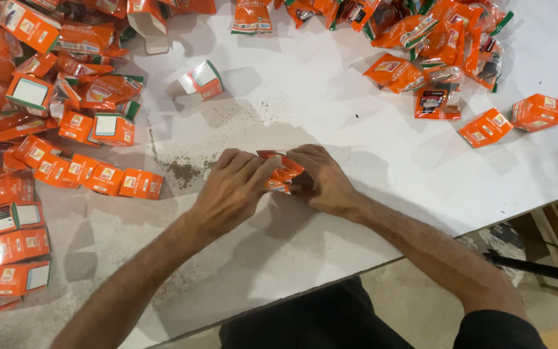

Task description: The person picks up small orange product boxes from a pile on the table, opens a folded box, places a dark packaged item inside, and folds the flaps closed, setting the packed box back on the table. They repeat this packing cycle one box at a time throughout the episode.

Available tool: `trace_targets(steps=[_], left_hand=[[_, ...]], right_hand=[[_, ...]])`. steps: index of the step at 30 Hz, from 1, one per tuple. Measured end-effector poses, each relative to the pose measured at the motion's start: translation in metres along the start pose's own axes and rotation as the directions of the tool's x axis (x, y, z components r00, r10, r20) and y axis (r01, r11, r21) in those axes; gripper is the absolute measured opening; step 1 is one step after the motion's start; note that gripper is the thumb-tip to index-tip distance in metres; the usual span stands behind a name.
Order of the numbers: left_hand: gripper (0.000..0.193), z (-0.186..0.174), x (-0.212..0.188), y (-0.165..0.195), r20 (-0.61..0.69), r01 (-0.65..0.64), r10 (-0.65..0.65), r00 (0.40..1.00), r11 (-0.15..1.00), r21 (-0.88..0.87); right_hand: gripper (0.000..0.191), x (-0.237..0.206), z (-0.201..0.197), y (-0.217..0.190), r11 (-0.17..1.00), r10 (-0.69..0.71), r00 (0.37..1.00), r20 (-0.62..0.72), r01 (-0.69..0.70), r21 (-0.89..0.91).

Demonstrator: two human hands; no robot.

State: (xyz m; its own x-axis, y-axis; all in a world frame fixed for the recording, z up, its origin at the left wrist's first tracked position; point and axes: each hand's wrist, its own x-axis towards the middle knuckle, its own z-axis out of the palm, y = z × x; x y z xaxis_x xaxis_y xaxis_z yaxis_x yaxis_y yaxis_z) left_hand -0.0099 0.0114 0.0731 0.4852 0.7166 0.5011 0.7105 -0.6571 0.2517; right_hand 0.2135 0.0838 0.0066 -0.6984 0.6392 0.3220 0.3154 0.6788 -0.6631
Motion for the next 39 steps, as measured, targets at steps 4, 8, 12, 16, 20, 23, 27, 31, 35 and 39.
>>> trace_targets(steps=[4,8,12,16,20,23,27,31,35,39], left_hand=[[0.038,0.008,-0.007,-0.005,-0.226,0.067,-0.092,0.97,0.991,-0.117],[0.021,0.007,-0.026,-0.01,-0.341,0.267,-0.727,0.596,0.58,-0.769],[0.026,0.001,-0.04,-0.001,-0.625,0.187,-0.539,0.565,0.821,-0.54],[0.038,0.007,-0.045,0.016,-0.602,0.099,-0.211,0.77,0.972,-0.214],[0.046,0.035,-0.036,0.01,-0.444,-0.303,0.275,0.853,0.953,0.008],[0.043,0.052,-0.031,-0.001,-0.369,-0.169,0.195,0.909,0.98,0.103],[0.036,0.05,-0.033,-0.001,-0.257,-0.038,0.098,0.961,0.973,0.228],[0.025,0.036,-0.025,0.008,-0.178,0.124,-0.087,0.98,0.97,0.208],[0.014,0.03,-0.004,0.011,-0.102,0.314,-0.313,0.944,0.949,-0.005],[0.039,0.032,0.003,0.001,0.036,0.55,-0.574,0.818,0.763,-0.34]], right_hand=[[0.065,-0.003,0.003,-0.002,0.964,0.255,0.966,0.048,-0.258,0.065],[0.065,-0.005,0.007,-0.004,0.979,-0.193,0.957,-0.216,0.204,0.029],[0.05,-0.005,0.009,-0.009,0.942,-0.258,0.963,-0.079,0.232,-0.242],[0.041,-0.006,0.005,-0.011,0.917,-0.241,0.97,-0.007,0.226,-0.33],[0.042,-0.006,0.003,-0.005,0.945,-0.269,0.962,-0.043,0.255,-0.206],[0.058,-0.007,0.005,-0.003,0.967,-0.202,0.979,-0.027,0.195,-0.166],[0.068,-0.009,0.005,-0.003,0.985,-0.138,0.99,-0.035,0.133,-0.113],[0.063,-0.009,0.006,-0.009,0.998,-0.062,0.997,-0.046,0.062,-0.015],[0.06,-0.009,0.005,-0.012,0.997,-0.073,0.995,-0.061,0.072,-0.025],[0.064,-0.011,0.007,-0.008,0.997,-0.074,0.993,-0.095,0.074,-0.003]])
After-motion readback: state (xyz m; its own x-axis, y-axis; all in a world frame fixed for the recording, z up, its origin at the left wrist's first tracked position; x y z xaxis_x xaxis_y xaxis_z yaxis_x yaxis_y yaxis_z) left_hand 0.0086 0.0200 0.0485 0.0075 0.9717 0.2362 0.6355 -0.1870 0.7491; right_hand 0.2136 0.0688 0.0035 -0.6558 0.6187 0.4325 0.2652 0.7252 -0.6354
